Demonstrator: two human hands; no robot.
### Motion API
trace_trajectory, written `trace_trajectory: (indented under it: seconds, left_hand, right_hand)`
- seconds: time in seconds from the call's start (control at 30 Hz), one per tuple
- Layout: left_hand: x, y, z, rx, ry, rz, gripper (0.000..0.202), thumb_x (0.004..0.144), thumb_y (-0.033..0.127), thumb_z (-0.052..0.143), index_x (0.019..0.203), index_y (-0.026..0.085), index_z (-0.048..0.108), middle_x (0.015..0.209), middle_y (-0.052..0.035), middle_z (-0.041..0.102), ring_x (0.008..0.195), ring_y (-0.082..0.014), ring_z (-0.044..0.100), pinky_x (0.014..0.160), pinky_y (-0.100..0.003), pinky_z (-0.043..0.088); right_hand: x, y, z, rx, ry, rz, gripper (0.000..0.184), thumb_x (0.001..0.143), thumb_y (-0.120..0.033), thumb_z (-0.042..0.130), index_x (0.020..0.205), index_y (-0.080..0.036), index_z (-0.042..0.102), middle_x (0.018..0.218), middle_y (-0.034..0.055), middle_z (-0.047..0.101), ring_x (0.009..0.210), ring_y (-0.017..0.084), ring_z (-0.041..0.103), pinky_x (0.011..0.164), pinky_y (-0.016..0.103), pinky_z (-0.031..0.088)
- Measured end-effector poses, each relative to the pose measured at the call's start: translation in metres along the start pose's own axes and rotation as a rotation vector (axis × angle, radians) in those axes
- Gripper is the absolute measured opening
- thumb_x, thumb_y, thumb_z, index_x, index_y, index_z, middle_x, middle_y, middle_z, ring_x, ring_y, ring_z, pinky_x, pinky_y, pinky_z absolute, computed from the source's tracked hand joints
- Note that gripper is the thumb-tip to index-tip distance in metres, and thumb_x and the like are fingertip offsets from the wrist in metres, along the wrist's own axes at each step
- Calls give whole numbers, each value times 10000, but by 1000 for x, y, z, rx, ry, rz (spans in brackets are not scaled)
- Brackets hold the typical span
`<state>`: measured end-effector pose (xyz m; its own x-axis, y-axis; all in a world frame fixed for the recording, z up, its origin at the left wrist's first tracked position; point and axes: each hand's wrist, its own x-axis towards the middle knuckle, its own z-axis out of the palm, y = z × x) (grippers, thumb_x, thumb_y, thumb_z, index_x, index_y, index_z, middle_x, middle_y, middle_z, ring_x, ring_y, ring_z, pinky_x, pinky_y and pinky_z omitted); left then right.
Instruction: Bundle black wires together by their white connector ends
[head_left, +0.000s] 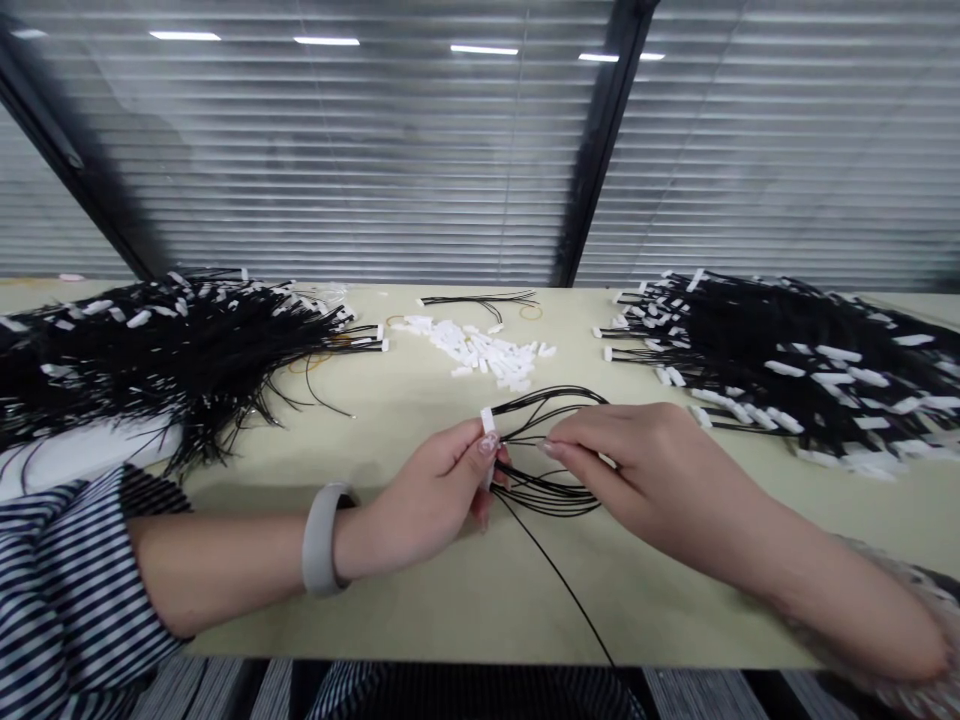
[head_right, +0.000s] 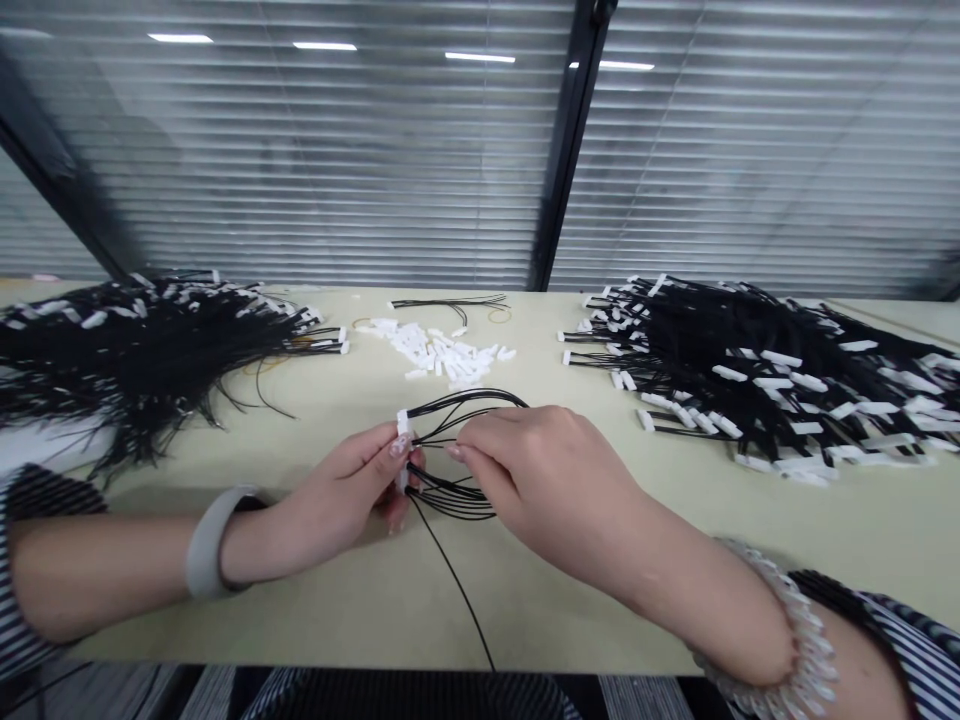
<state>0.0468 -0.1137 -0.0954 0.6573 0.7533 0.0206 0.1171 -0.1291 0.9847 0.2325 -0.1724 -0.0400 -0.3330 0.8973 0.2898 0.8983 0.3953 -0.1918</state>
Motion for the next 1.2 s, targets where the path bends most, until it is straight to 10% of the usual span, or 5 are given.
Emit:
trace_trajectory:
  seconds: [0.8, 1.0, 1.2]
  left_hand:
    - [0, 1, 0, 73, -87, 54, 301, 904, 416, 306, 768, 182, 439, 548, 52, 424, 475, -84, 425, 459, -217, 369]
    - [10, -2, -1, -225, 110, -9, 295, 883, 423, 370, 765, 168, 461, 632, 34, 490, 469, -71, 458, 489, -235, 379]
    - [16, 2, -1, -483, 241, -96, 253, 884, 356, 386, 754, 153, 461, 602, 35, 463, 462, -65, 437, 493, -231, 354]
  right_hand:
    - [3, -2, 18, -66, -57, 28, 230, 864, -205, 372, 731, -187, 559, 648, -9, 564, 570, 100, 489, 555, 245, 373]
    - [-7, -1, 6, -176, 204, -365, 350, 771, -138, 507, 1102, -243, 547, 1239, 101, 459, 1150, 236, 427, 903, 400, 404]
    - [-10, 1, 8, -103, 91, -576, 279, 740, -76, 562, 883, -302, 642, 1361, -31, 376, 1300, 236, 249, 1071, 550, 97]
